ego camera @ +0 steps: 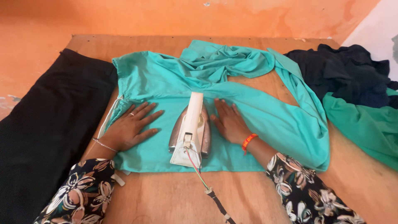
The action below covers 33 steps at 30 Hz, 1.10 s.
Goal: The person irons a teal garment on a wooden table using a white electric iron. They repeatedly smooth the fabric with one hand while moving the iron back and forth with the other, adjusting the garment's position as needed.
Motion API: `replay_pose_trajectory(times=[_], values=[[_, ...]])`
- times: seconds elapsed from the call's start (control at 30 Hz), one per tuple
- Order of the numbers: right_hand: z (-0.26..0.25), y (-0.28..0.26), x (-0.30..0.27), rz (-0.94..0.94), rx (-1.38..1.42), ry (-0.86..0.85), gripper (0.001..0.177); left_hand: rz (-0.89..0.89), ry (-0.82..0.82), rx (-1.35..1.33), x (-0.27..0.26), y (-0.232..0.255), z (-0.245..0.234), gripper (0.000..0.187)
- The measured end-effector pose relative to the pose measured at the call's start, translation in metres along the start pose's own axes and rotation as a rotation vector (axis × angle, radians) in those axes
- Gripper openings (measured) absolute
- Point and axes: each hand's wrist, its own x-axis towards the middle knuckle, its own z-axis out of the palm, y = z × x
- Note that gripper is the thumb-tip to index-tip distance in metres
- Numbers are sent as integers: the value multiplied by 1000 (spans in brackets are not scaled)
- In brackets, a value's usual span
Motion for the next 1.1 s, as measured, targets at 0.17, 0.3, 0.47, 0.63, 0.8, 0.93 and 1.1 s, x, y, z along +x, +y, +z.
replay_pose_trajectory(times=[0.17, 0.3, 0.47, 0.63, 0.8, 0.93, 1.1], values=[[-19, 5, -39, 72, -328, -160, 72, -17, -17, -7, -2, 1, 2, 67], [-42, 8, -71, 104, -374, -182, 81, 17, -43, 100, -6, 13, -4, 75], [-60, -16, -51, 197, -126, -113, 69, -492, -487, 5, 29, 9, -15, 53], [-57, -117, 6, 464, 499, -160, 92, -410, -80, -282, 106, -21, 26, 53], [-40, -105, 47, -26, 446, 34, 98, -633, -216, -6, 134, -23, 59, 61], [-87, -54, 25, -1, 388, -293, 91, -649, -193, 24, 134, -38, 49, 68], [-152, -36, -1, 330, 51, -403, 93, -602, -133, 54, 127, -43, 48, 71]])
